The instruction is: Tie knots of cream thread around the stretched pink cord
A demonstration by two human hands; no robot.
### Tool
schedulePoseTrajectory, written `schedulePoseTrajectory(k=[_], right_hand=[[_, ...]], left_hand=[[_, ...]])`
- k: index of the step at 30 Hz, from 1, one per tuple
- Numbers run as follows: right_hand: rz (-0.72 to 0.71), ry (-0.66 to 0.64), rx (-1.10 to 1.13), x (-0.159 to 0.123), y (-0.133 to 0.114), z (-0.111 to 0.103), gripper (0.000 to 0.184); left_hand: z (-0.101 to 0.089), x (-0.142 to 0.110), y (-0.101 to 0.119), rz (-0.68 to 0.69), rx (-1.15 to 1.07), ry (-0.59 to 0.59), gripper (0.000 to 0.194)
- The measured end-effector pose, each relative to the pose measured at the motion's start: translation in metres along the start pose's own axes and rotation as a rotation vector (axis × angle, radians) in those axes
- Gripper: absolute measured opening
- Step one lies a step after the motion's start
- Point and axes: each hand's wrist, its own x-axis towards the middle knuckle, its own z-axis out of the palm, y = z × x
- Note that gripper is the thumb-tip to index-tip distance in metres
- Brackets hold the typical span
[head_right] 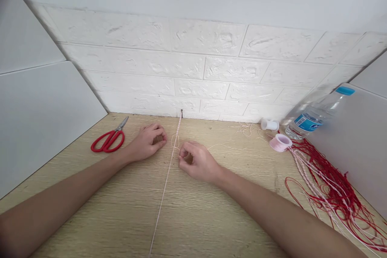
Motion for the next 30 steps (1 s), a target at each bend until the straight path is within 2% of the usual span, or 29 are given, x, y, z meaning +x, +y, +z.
schedulePoseTrajectory(k=[4,9,12,14,18,23,27,30], right_hand=[[0.065,0.059,-0.035,0.003,0.000,0.000,0.010],[0.108,0.055,-0.018,0.004,0.000,-0.001,0.010],[0.126,0.053,-0.018,0.006,0.001,0.000,0.002],[0.130,0.060,-0.034,0.006,0.002,0.001,0.009],[0.130,0.076,-0.108,0.006,0.005,0.003,0.019],[0.097,0.109,-0.247,0.005,0.007,0.004,0.024],[0.046,0.114,-0.327,0.006,0.008,0.005,0.013],[0.033,0.119,-0.351,0.008,0.009,0.005,0.016]], left_hand=[[0.000,0.001,-0.001,-0.007,-0.004,0.008,0.012],[-0.001,0.000,-0.002,-0.004,-0.005,0.032,0.019],[-0.002,-0.001,0.002,0.036,-0.011,0.023,0.016],[-0.003,-0.002,0.005,0.083,-0.013,0.012,0.020],[-0.002,-0.003,0.009,0.149,-0.012,0.022,0.023],[0.001,-0.003,0.008,0.160,0.006,0.048,0.021],[0.001,-0.003,0.006,0.157,-0.009,0.072,0.020],[0.000,-0.003,0.005,0.147,-0.008,0.086,0.020]])
